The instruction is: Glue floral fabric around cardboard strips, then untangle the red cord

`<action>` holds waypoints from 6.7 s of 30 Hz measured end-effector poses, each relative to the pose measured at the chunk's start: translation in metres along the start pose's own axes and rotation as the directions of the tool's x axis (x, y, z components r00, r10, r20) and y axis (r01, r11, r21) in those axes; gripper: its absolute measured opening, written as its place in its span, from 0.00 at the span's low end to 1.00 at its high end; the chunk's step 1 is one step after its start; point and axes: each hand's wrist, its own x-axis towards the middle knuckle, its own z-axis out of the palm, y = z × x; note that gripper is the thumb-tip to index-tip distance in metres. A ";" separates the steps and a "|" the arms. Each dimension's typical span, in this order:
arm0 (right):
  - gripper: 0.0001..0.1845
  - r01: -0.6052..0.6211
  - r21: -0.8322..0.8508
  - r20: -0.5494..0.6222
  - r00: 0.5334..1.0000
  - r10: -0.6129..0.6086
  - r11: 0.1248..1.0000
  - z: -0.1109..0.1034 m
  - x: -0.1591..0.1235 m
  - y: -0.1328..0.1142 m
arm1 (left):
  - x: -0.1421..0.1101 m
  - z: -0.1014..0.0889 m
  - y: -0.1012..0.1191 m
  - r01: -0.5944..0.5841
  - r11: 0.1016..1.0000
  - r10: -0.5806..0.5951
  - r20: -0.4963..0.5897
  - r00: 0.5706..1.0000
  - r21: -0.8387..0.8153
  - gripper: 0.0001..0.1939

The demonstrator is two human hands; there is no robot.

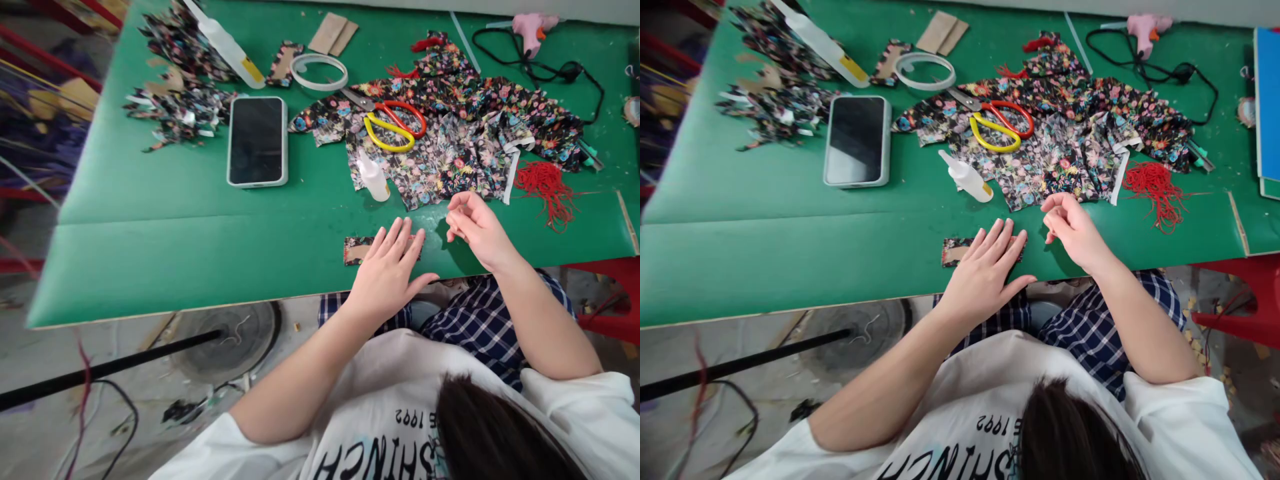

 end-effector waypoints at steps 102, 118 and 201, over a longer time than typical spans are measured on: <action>0.29 0.062 -0.121 0.029 0.998 -0.059 0.991 0.039 0.015 -0.017 | 0.035 -0.043 -0.085 0.224 0.891 -0.354 -0.294 0.888 -0.395 0.44; 0.37 -0.200 0.084 0.263 0.949 0.172 0.976 0.050 0.012 -0.009 | 0.026 -0.034 -0.004 -0.081 0.812 -0.380 -0.629 0.678 -0.579 0.18; 0.24 0.385 -0.528 -0.077 0.866 -0.494 0.757 0.004 0.028 -0.015 | -0.002 -0.006 -0.029 -0.145 0.989 0.124 -0.438 0.890 -0.014 0.13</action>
